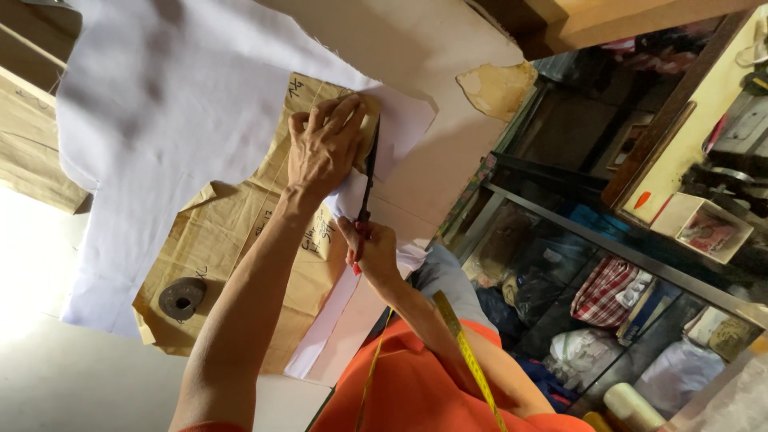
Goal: Measuring, marking, and cutting white fabric according to a brown paper pattern using tailoring tools.
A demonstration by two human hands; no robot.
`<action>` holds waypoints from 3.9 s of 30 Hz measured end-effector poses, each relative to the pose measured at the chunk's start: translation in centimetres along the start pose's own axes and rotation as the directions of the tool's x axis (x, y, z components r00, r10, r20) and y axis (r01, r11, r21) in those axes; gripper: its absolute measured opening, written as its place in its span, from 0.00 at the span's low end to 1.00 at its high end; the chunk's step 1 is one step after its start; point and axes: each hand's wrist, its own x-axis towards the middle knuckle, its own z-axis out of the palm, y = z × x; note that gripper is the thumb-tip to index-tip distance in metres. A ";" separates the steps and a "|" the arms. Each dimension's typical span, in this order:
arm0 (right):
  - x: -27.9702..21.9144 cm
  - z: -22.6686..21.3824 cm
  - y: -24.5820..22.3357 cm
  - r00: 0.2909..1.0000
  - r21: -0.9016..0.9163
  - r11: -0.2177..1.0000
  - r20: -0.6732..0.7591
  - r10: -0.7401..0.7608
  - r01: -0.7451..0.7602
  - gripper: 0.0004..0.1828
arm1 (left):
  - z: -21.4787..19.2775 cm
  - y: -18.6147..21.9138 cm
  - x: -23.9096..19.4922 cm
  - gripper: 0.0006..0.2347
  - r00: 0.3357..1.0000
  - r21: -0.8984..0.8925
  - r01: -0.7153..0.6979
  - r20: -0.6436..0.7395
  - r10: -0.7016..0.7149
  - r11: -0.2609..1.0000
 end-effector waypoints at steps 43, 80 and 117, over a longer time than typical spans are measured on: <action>2.9 0.1 -1.9 1.000 -0.007 1.000 -0.024 -0.003 0.002 0.27 | 0.6 -0.5 -0.3 0.15 0.996 -0.024 -0.011 -0.085 0.009 1.000; 17.8 -20.5 -20.5 0.845 -0.837 0.521 0.395 0.360 0.169 0.28 | 3.7 4.5 0.2 0.22 0.879 0.175 0.449 -0.260 -0.399 0.876; 18.1 -15.0 -24.6 0.797 -0.856 0.169 0.517 0.311 0.489 0.25 | 3.9 5.3 -1.4 0.34 0.781 0.029 0.600 -0.236 -0.578 0.800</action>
